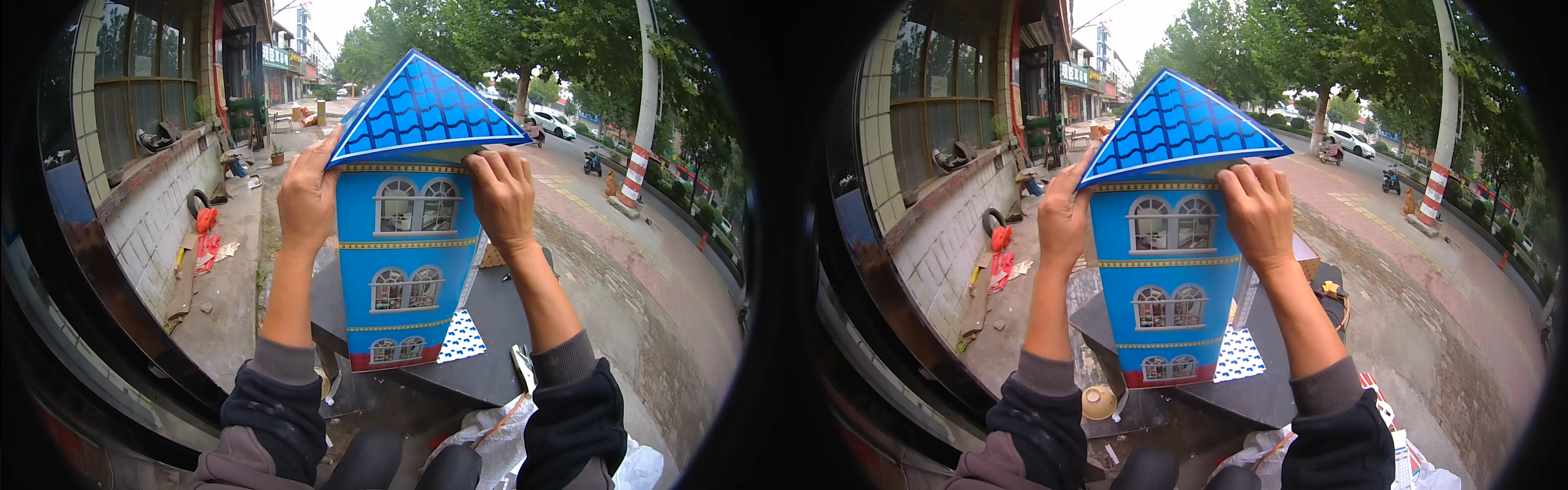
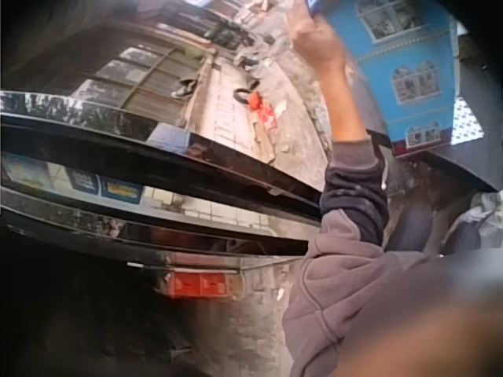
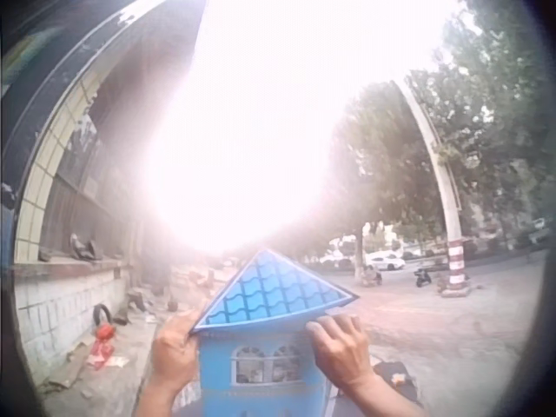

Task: The person assembles a blue paper model house by folding and stapling the roof edges to the walls. They rotate the model to access different sides and use a stapler to secure the roof along multiple edges.

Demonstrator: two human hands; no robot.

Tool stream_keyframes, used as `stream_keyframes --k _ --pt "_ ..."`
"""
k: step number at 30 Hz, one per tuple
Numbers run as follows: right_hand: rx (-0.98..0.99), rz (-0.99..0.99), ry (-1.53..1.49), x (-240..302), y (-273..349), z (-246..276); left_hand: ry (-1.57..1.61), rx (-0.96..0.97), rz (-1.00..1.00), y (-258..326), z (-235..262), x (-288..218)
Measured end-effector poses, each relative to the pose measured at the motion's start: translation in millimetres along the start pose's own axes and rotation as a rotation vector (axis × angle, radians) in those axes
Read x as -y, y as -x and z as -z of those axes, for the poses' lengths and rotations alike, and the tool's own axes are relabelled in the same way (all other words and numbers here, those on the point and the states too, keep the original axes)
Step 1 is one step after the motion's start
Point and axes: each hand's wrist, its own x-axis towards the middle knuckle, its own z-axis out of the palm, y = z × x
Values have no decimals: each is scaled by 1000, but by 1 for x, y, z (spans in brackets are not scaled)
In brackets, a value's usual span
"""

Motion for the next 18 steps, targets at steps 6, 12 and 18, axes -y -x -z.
stream_keyframes --k 6,12,18 --pt "451 -588 -191 32 139 144 15 -141 69 32 7 -40" --pt "2037 -1242 91 219 408 426 364 -277 64 55 -2 -77" --pt "2284 -1487 122 287 543 481 965 218 197 83 -75 -128"
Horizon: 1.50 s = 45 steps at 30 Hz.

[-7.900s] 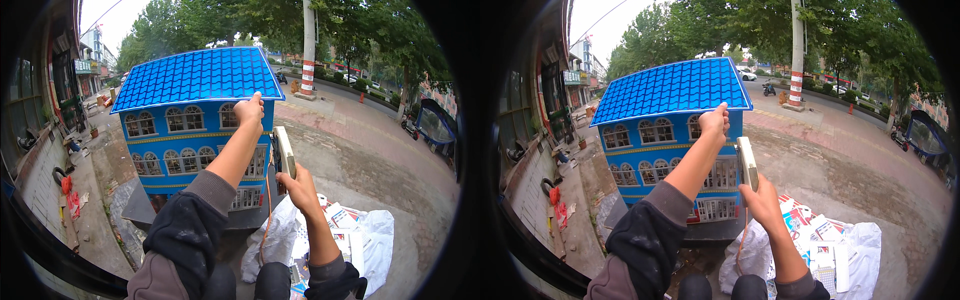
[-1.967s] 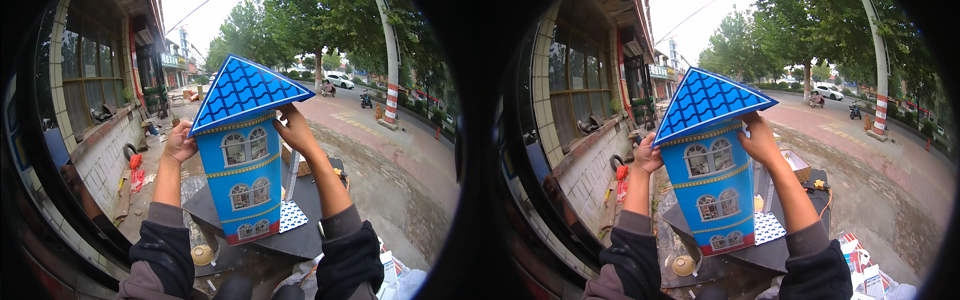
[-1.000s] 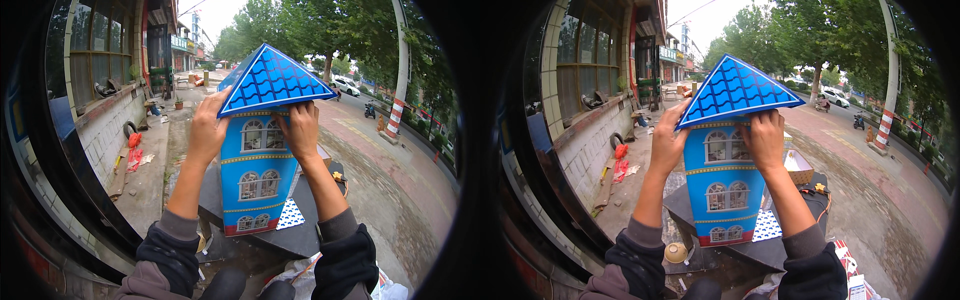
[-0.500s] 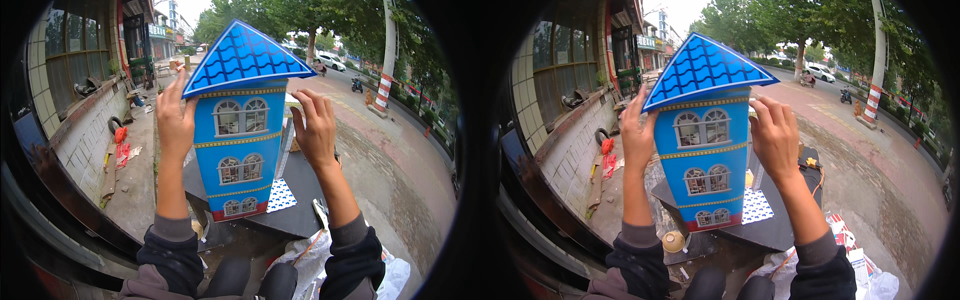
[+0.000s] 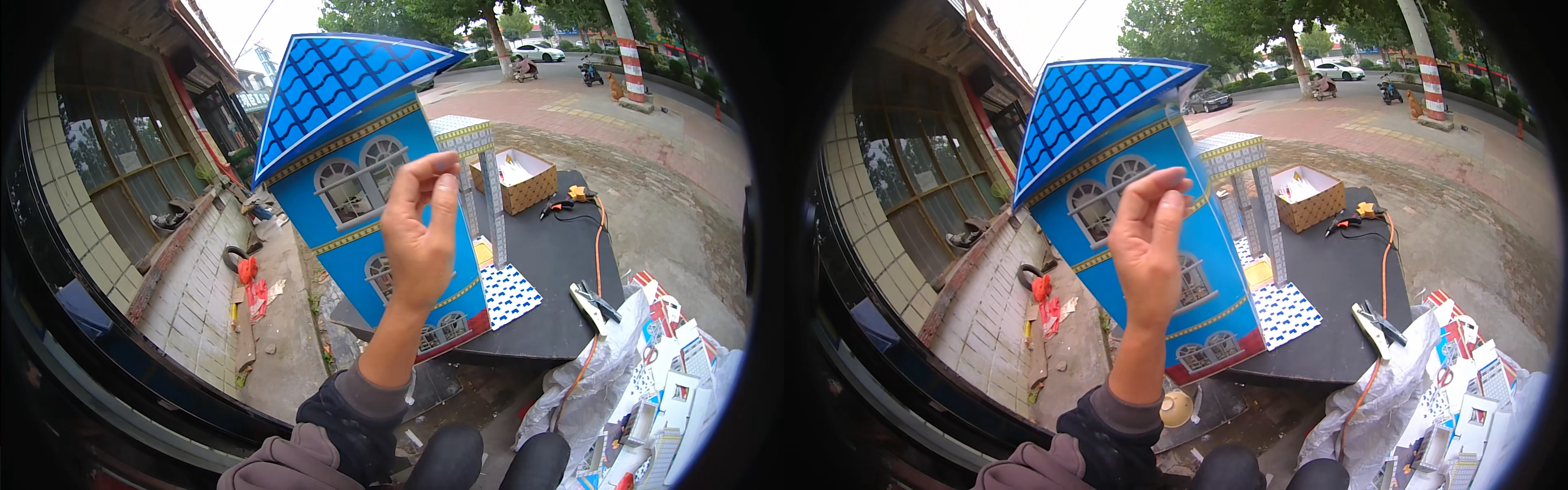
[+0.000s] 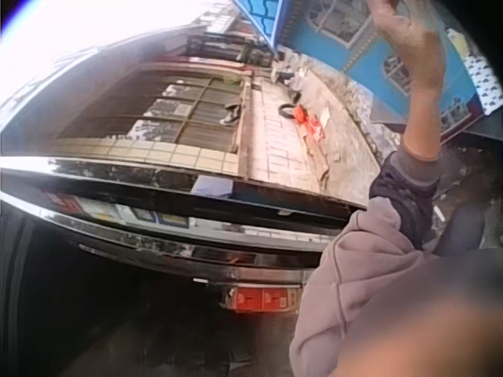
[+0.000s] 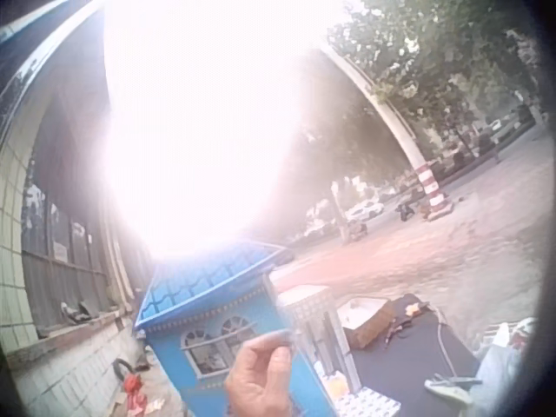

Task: The person assembles a blue paper model house by folding and stapling the roof edges to the walls. They rotate the model to access different sides and use a stapler to secure the roof along multiple edges.

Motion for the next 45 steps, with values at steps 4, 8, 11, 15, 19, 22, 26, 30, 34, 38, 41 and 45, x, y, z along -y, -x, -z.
stream_keyframes --k 4,8,11,15,19,22,26,30,34,38,41,45 --pt "-87 73 -96 42 -32 34 23 274 124 28 -36 33" --pt "-95 176 -106 80 -69 65 -62 333 236 55 -30 63" --pt "-83 229 -87 106 -106 86 -165 386 260 55 -10 77" --pt "-40 284 -19 132 -130 121 -241 373 230 34 3 69" --pt "17 310 54 134 -122 143 -294 358 114 14 24 34" --pt "103 329 89 111 -100 151 -285 278 102 17 43 7" --pt "487 415 117 77 -23 191 -138 129 -8 17 63 -25" --pt "227 805 -172 103 106 315 -408 -33 -175 -10 79 -42" --pt "-688 1383 -781 214 202 487 -1031 -202 -462 -41 88 -65" --pt "-913 1580 -851 326 246 589 -1203 7 -617 -92 59 -75" --pt "-1048 1582 -927 375 249 619 -1370 313 -655 -142 32 -61" --pt "-1204 1645 -715 388 238 629 -1575 599 -504 -173 36 -50"
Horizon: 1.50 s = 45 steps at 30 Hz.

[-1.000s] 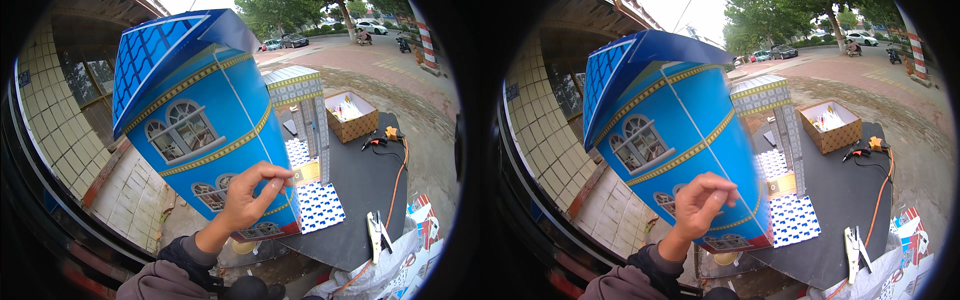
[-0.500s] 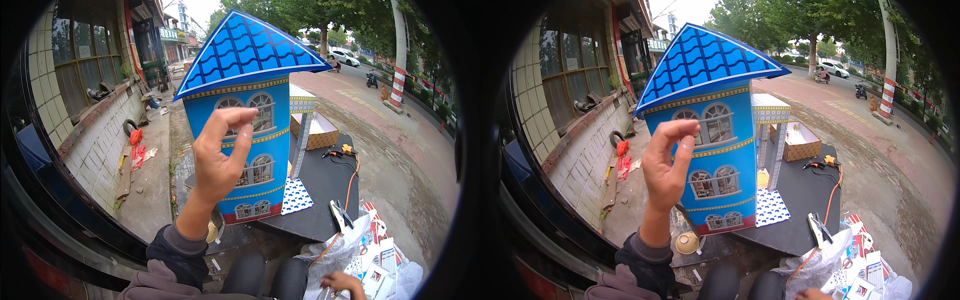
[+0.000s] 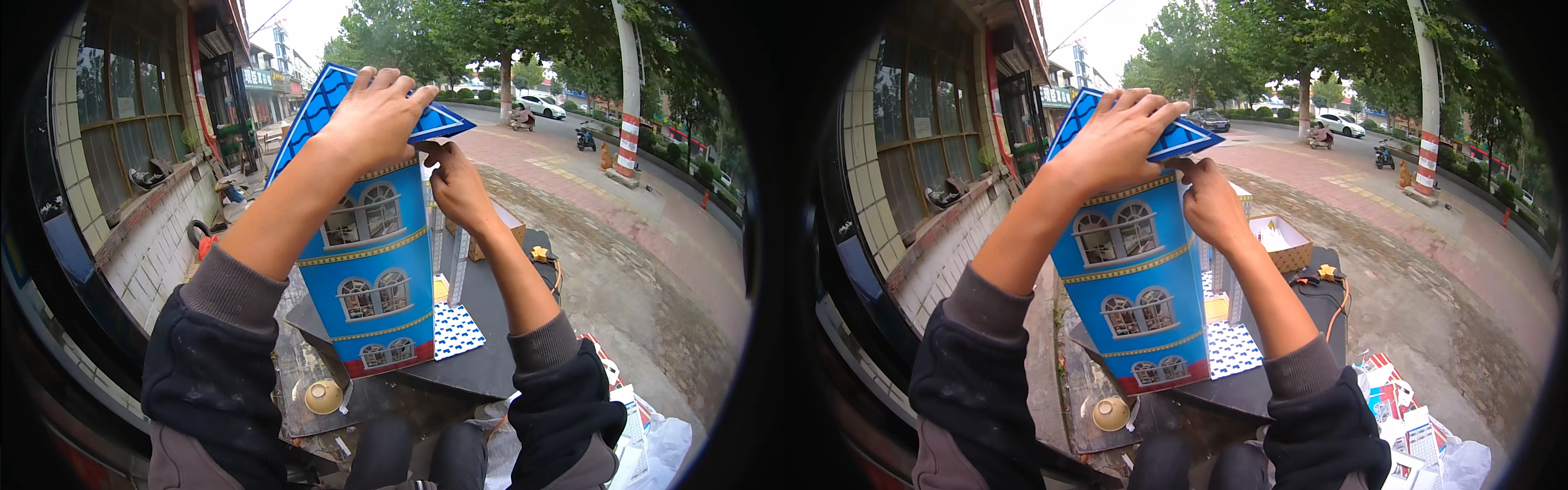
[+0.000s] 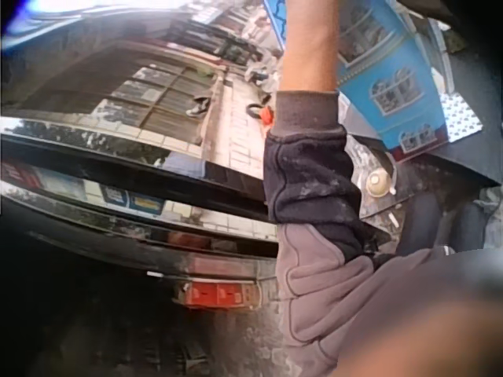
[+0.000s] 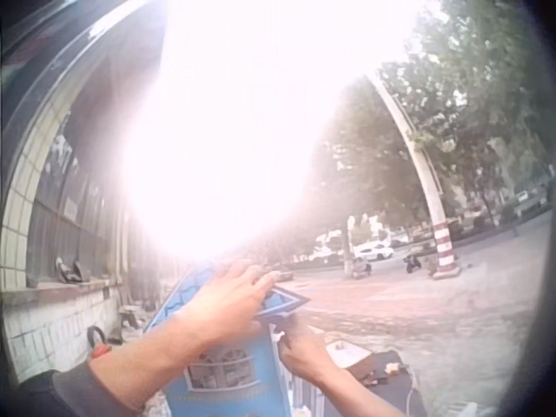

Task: The person assembles a blue paper model house by folding and stapling the roof edges to the walls. They rotate the model to access different sides and use a stapler to secure the roof along multiple edges.

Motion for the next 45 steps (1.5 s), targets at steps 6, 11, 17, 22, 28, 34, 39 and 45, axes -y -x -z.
stream_keyframes --k 6,11,17,22,28,34,39,45 --pt "-134 119 9 -5 7 1 -23 -88 112 2 13 15" --pt "-251 214 -19 -5 6 2 1 17 20 11 14 -3" --pt "-433 309 56 -2 15 -7 16 112 -3 16 22 -19" --pt "-610 292 40 3 22 -20 14 155 -2 19 32 -31" --pt "-638 250 -43 7 26 -31 -72 138 73 21 31 -40" --pt "-608 -29 -427 -36 19 -29 -130 36 116 25 30 -27" --pt "47 -545 -831 -118 -48 -26 -190 -87 106 32 19 -14" --pt "93 -322 -1071 -119 -107 -29 -240 -367 137 39 15 -30"
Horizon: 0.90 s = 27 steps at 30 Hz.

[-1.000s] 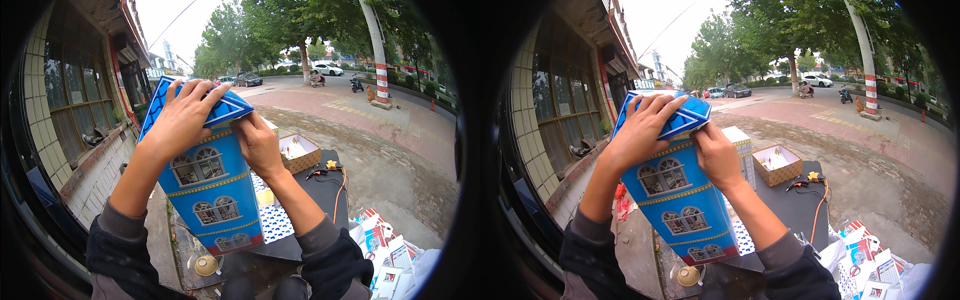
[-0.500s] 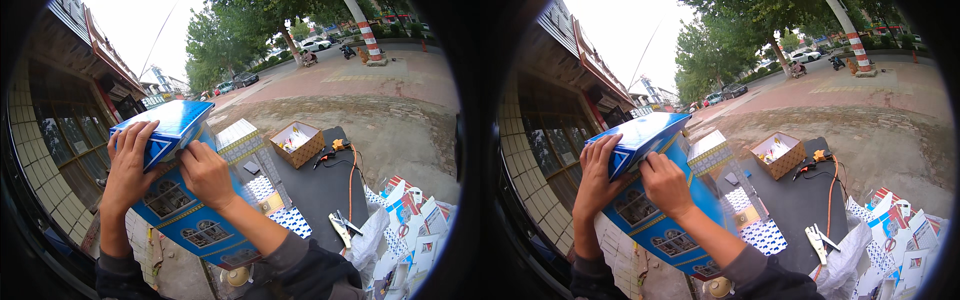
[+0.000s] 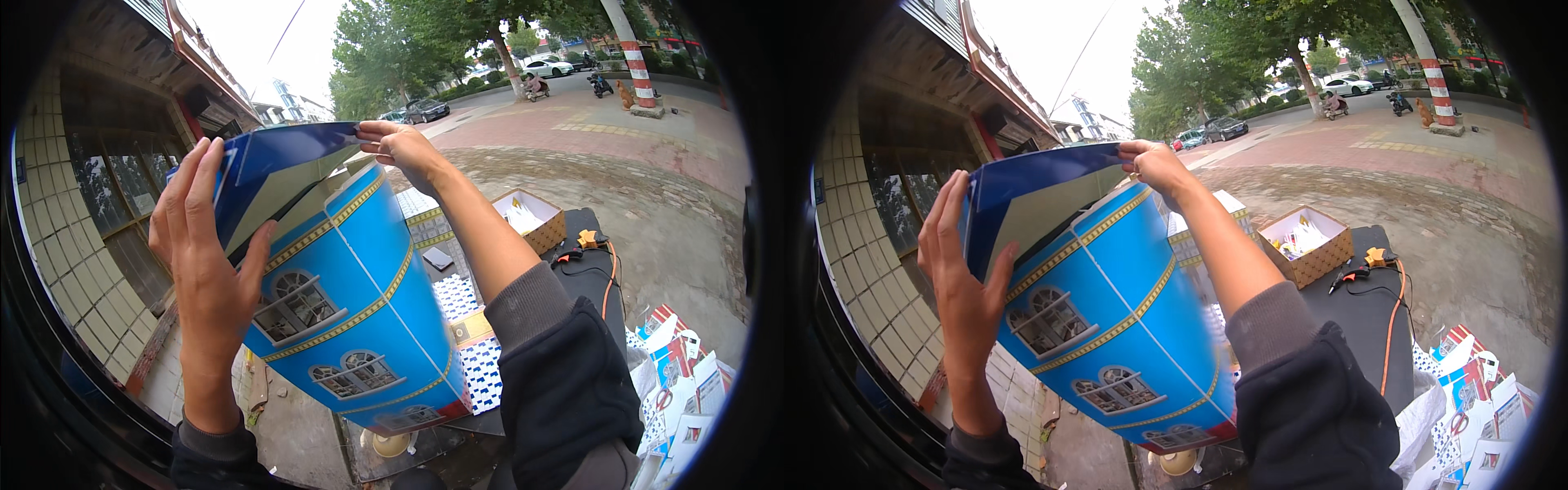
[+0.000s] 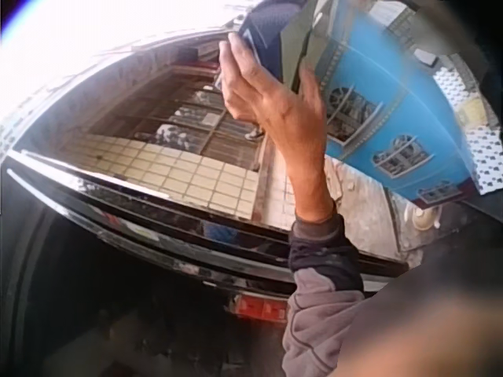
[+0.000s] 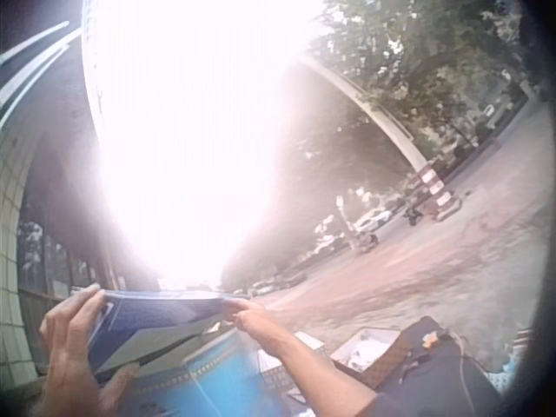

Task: The person assembles a blue paper model house by folding and stapling the roof edges to the walls. They rotate the model to access different sides and use a stapler to secure the roof along multiple edges.

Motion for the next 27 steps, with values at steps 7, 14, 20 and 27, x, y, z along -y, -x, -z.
stream_keyframes --k 7,14,20,27 --pt "-7 67 403 -12 -10 -3 301 189 59 11 -31 -53" --pt "71 490 1202 -16 -4 12 199 344 230 -2 -73 -41" --pt "-27 826 1562 -24 1 15 131 284 211 3 -68 -50" --pt "-246 985 1567 -33 20 8 72 201 106 2 -57 -56"
